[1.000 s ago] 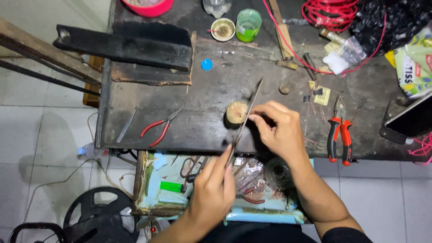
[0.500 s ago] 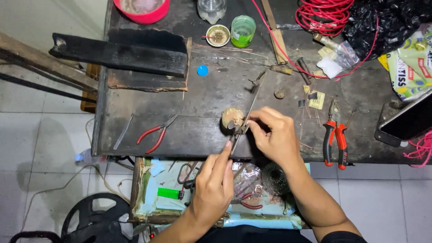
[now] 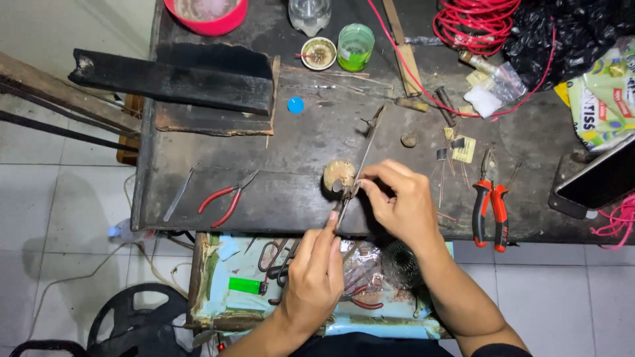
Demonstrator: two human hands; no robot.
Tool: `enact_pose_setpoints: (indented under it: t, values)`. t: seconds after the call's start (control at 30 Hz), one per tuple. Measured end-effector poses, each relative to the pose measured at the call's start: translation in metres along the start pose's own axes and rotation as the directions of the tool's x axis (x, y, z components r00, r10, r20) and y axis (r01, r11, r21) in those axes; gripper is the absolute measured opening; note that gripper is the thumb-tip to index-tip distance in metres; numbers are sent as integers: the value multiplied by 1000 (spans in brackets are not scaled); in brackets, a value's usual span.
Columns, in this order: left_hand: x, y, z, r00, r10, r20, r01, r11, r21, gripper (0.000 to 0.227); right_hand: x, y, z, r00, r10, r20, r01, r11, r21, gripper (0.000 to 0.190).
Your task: Crafting and assembling small jewelry components using a hand saw and pliers on a workbench.
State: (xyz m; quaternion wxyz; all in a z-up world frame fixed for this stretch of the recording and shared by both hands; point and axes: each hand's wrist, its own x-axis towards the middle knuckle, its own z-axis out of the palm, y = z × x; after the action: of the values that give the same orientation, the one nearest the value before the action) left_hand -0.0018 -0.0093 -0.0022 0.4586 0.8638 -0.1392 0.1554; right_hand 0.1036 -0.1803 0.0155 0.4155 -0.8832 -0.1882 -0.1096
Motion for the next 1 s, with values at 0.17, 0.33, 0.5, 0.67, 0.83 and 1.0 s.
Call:
enact_pose_setpoints:
  t: [0.17,0.33,0.5,0.67,0.83,1.0]
  values:
    - [6,-1,0,1000,-10,-23,9,1000,-15,38,0,-1,-1,1000,17,1,-17,1000,-4,7]
    - [5,-6,7,999,43,-21,-43,999,3,38,-2,4,1,1000,17,2,-17,1000,-14,5]
    - [3,-7,6,995,90,-36,-90,996,-8,39,1,0,0,1000,-9,-1,9,1000,10,12]
    - [13,-1,10,993,98,-66,-99,995,-3,37,3,1,0,999,-31,-21,31,999,6,11]
    - [3,9,-7,993,110,-37,-110,994,-2,45,3,2,0,999,-35,-23,36,999,14,8]
    - [7,8,-15,986,132,-99,-135,990,-26,40,1,4,1,997,-71,-33,71,997,11,9]
